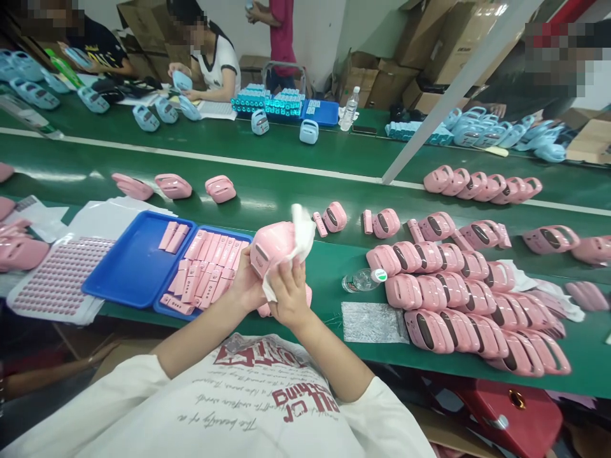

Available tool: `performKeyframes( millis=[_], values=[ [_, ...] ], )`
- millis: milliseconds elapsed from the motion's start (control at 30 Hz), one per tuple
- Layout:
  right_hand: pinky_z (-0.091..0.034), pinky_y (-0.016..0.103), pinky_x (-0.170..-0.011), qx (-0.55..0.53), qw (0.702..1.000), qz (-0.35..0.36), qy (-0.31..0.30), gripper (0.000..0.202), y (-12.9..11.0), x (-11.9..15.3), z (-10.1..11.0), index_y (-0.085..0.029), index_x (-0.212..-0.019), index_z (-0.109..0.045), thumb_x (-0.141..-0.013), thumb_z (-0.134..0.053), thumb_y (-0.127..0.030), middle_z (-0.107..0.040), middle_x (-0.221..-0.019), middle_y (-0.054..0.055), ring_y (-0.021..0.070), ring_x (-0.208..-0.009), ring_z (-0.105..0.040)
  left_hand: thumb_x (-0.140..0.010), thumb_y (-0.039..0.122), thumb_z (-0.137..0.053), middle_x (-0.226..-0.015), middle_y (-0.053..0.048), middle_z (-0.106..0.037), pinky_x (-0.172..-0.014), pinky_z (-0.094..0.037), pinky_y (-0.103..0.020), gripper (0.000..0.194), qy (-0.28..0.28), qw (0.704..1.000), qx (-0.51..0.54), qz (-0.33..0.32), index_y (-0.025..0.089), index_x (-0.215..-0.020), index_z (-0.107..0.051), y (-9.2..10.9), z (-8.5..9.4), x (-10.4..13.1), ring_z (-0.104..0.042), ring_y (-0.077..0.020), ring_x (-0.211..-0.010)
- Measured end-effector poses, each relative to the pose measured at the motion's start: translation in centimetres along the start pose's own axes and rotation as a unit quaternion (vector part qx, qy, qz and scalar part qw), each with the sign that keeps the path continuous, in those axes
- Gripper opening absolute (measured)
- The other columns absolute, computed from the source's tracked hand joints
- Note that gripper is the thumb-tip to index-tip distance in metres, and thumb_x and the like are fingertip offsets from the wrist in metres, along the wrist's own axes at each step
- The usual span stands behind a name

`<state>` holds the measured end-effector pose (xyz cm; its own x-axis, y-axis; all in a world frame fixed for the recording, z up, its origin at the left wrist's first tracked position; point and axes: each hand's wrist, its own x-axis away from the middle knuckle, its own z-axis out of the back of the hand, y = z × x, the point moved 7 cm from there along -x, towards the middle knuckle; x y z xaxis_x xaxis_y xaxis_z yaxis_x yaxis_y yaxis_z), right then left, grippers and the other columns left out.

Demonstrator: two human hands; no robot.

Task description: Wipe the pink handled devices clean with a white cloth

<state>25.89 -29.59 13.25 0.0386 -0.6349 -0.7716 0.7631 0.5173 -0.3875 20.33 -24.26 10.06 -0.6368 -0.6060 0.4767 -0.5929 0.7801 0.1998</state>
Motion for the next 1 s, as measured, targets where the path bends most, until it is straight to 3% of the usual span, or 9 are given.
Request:
performKeyframes(
  millis=[100, 267, 400, 467, 533, 667, 733, 900, 1000],
  values=[
    [-0.013, 0.047, -0.120, -0.162, 0.958, -0.238, 0.006, 0.072, 2.4, -0.6, -0.2, -0.021, -0.152, -0.008, -0.092, -0.023, -0.058, -0.021, -0.152, 0.010, 0.0222, -0.146, -0.011, -0.078, 0.049, -0.046, -0.104, -0.006, -0.069, -0.066, -0.055, -0.027, 0.053, -0.029, 1.000, -0.007, 0.003, 0.015, -0.116, -0.057, -0.2, -0.3, 0.3, -0.067, -0.0192, -0.086],
    [-0.030, 0.038, -0.115, -0.382, 0.793, -0.474, 0.035, 0.078, 3.9, -1.4, -1.4, -0.023, -0.148, -0.018, -0.087, -0.019, -0.070, -0.032, -0.148, 0.008, 0.0175, -0.137, -0.035, -0.074, 0.048, -0.051, -0.103, -0.005, -0.068, -0.073, -0.054, -0.027, 0.051, -0.016, 0.999, -0.040, -0.006, 0.017, -0.113, -0.056, 0.1, 0.9, 0.2, -0.064, -0.0183, -0.093],
    [-0.050, 0.034, -0.092, -0.449, 0.634, -0.630, 0.019, 0.075, 6.3, -0.5, -2.8, -0.015, -0.125, -0.051, -0.079, -0.039, -0.074, -0.057, -0.124, 0.013, 0.0221, -0.114, -0.057, -0.068, 0.053, -0.057, -0.104, -0.008, -0.066, -0.068, -0.054, -0.032, 0.060, 0.015, 0.984, -0.174, -0.046, 0.017, -0.115, -0.054, 1.4, 3.2, -0.2, -0.062, -0.0237, -0.093],
    [-0.052, 0.033, -0.084, -0.488, 0.578, -0.654, -0.012, 0.066, 7.6, -0.3, -3.5, -0.013, -0.107, -0.060, -0.074, -0.052, -0.069, -0.064, -0.108, 0.013, 0.0224, -0.101, -0.062, -0.062, 0.050, -0.065, -0.110, -0.011, -0.063, -0.078, -0.052, -0.036, 0.068, -0.011, 0.952, -0.288, -0.106, 0.014, -0.118, -0.052, 2.8, 3.3, 0.0, -0.059, -0.0276, -0.101],
    [-0.052, 0.031, -0.079, -0.515, 0.556, -0.651, -0.049, 0.058, 8.8, -0.5, -4.2, -0.013, -0.094, -0.063, -0.068, -0.062, -0.064, -0.067, -0.094, 0.010, 0.0201, -0.088, -0.063, -0.056, 0.041, -0.074, -0.122, -0.013, -0.058, -0.092, -0.047, -0.039, 0.078, -0.042, 0.879, -0.438, -0.185, 0.013, -0.125, -0.049, 4.4, 2.4, 0.7, -0.054, -0.0298, -0.112],
    [-0.047, 0.025, -0.068, -0.459, 0.646, -0.599, -0.113, 0.056, 11.1, -1.0, -5.0, -0.012, -0.076, -0.060, -0.057, -0.070, -0.064, -0.064, -0.074, 0.005, 0.0143, -0.069, -0.058, -0.059, 0.035, -0.077, -0.140, -0.008, -0.046, -0.106, -0.035, -0.041, 0.091, -0.049, 0.645, -0.721, -0.249, 0.024, -0.140, -0.039, 5.2, 0.2, 2.5, -0.043, -0.0290, -0.128],
    [-0.042, 0.023, -0.063, -0.387, 0.724, -0.550, -0.153, 0.057, 11.4, -1.4, -5.2, -0.013, -0.072, -0.058, -0.064, -0.061, -0.069, -0.058, -0.064, 0.003, 0.0119, -0.064, -0.052, -0.060, 0.037, -0.075, -0.145, -0.008, -0.041, -0.107, -0.034, -0.041, 0.095, -0.023, 0.575, -0.784, -0.232, 0.025, -0.145, -0.033, 4.9, 0.1, 2.8, -0.040, -0.0294, -0.131],
    [-0.031, 0.023, -0.062, -0.199, 0.898, -0.341, -0.193, 0.057, 9.3, -3.6, -4.8, -0.015, -0.062, -0.046, -0.086, -0.030, -0.065, -0.047, -0.061, 0.002, 0.0095, -0.061, -0.039, -0.059, 0.036, -0.074, -0.145, -0.016, -0.040, -0.099, -0.042, -0.043, 0.112, 0.066, 0.523, -0.826, -0.199, 0.017, -0.151, -0.012, 5.0, 1.8, 2.5, -0.045, -0.0324, -0.128],
    [-0.024, 0.023, -0.061, -0.082, 0.909, -0.277, -0.301, 0.050, 8.3, -3.7, -6.2, -0.015, -0.056, -0.038, -0.087, -0.037, -0.054, -0.044, -0.059, 0.002, 0.0093, -0.059, -0.034, -0.063, 0.034, -0.074, -0.146, -0.015, -0.038, -0.098, -0.043, -0.042, 0.110, 0.055, 0.502, -0.841, -0.193, 0.019, -0.151, -0.009, 4.7, 3.1, 1.8, -0.041, -0.0314, -0.131]
  ],
)
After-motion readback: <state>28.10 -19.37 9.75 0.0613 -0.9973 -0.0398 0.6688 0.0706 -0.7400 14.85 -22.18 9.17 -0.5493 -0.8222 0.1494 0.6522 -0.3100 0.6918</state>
